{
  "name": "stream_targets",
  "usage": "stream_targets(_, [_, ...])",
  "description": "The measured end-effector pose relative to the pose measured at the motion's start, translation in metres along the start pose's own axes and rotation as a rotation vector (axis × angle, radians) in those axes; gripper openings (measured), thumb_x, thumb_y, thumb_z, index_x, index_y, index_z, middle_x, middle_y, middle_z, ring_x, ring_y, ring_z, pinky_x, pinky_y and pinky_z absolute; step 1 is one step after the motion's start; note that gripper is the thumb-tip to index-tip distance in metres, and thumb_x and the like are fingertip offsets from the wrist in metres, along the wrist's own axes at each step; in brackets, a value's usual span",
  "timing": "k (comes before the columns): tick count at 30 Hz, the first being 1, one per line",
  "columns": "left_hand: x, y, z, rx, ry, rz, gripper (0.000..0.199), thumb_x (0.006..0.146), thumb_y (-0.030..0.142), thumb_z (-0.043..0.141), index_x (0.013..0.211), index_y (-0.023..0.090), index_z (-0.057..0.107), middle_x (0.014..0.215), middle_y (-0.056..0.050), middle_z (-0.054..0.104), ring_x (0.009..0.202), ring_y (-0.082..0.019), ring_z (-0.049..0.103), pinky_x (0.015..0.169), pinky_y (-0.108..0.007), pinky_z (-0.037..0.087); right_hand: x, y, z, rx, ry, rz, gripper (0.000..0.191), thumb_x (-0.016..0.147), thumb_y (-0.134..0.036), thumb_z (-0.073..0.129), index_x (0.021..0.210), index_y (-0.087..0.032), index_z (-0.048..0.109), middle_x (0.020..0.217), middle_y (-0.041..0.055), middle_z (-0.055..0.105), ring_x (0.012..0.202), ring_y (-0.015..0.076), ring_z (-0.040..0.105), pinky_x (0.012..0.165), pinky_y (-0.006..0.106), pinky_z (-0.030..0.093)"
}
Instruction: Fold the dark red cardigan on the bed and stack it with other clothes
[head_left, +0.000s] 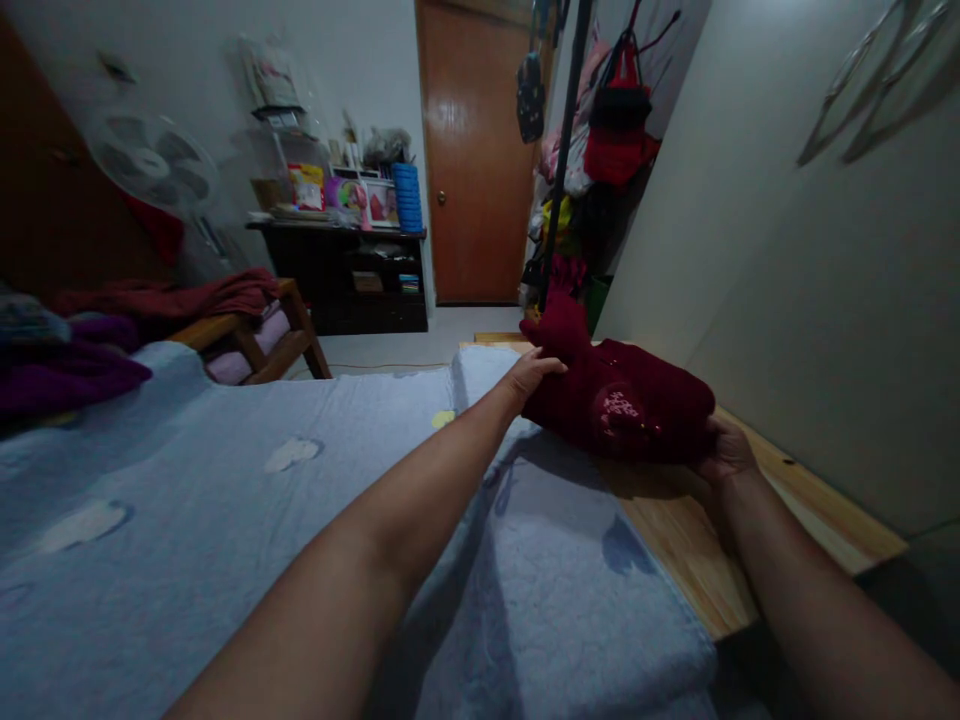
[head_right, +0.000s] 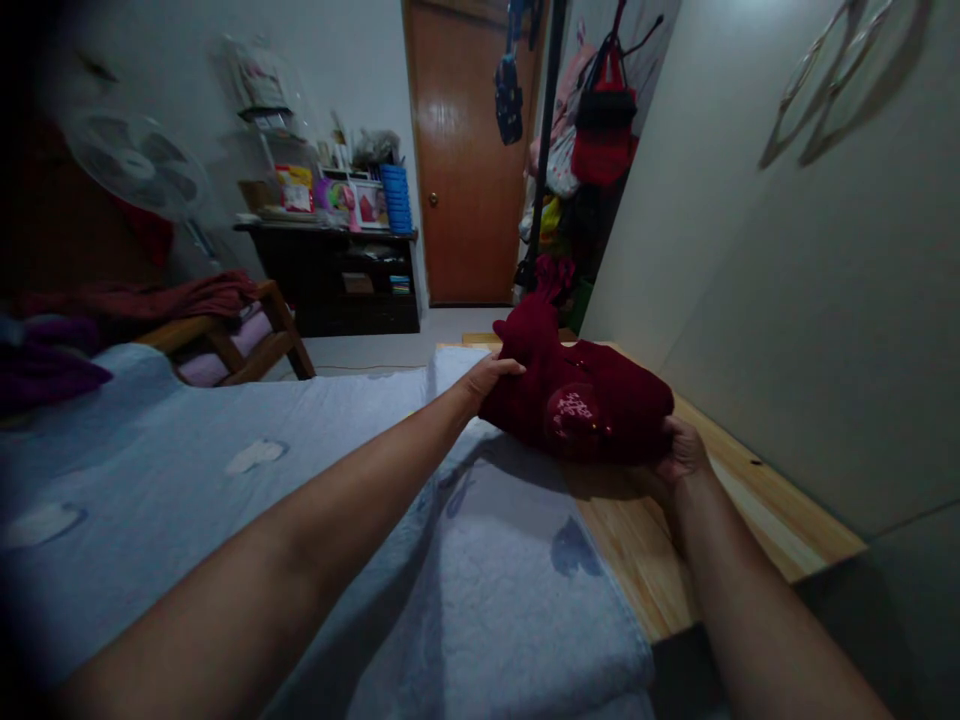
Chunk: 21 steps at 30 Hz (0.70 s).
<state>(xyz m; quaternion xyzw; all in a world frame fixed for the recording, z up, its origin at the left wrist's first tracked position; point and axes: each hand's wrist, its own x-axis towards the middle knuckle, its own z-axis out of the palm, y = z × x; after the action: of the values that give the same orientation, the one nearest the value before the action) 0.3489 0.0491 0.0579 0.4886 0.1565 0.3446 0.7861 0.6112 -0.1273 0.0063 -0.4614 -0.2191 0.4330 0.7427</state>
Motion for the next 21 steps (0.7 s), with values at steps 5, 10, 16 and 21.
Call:
stream_targets(5, [-0.051,0.047,0.003,0.106,-0.040,0.124,0.045,0.046,0.017,0.071,0.091,0.014,0.066,0.078,0.000,0.071,0.067,-0.015,0.062,0.073,-0.030,0.050,-0.047,-0.012,0.029,-0.108,-0.116,0.004,0.026,0.048,-0.011,0.058,0.069,-0.021,0.069,0.064,0.0002,0.072,0.057,0.0208,0.068,0.065,0.037,0.060])
stream_targets(10, [-0.148,0.100,-0.028,0.216,0.061,0.220,0.061,0.048,0.017,0.075,0.108,0.015,0.064,0.099,-0.004,0.073,0.085,-0.021,0.067,0.083,-0.034,0.052,-0.097,-0.003,0.106,-0.184,-0.303,0.077,0.033,0.043,-0.009,0.060,0.072,-0.019,0.071,0.068,0.0012,0.074,0.056,0.0206,0.067,0.056,0.031,0.057])
stream_targets(16, [-0.282,0.137,-0.077,0.416,0.332,0.270,0.071,0.052,0.023,0.078,0.119,0.015,0.059,0.114,-0.008,0.070,0.106,-0.031,0.064,0.091,-0.040,0.052,-0.163,0.047,0.205,-0.182,-0.526,0.197,0.041,0.045,-0.008,0.063,0.084,-0.017,0.072,0.084,0.0059,0.076,0.083,0.0286,0.070,0.080,0.043,0.056])
stream_targets(21, [-0.372,0.134,-0.117,0.565,0.485,0.262,0.071,0.059,0.026,0.073,0.126,0.015,0.053,0.128,-0.010,0.063,0.117,-0.032,0.059,0.100,-0.043,0.048,-0.211,0.115,0.243,-0.193,-0.596,0.229,0.061,0.047,-0.009,0.056,0.105,-0.022,0.069,0.096,0.0046,0.075,0.095,0.0294,0.068,0.088,0.047,0.052])
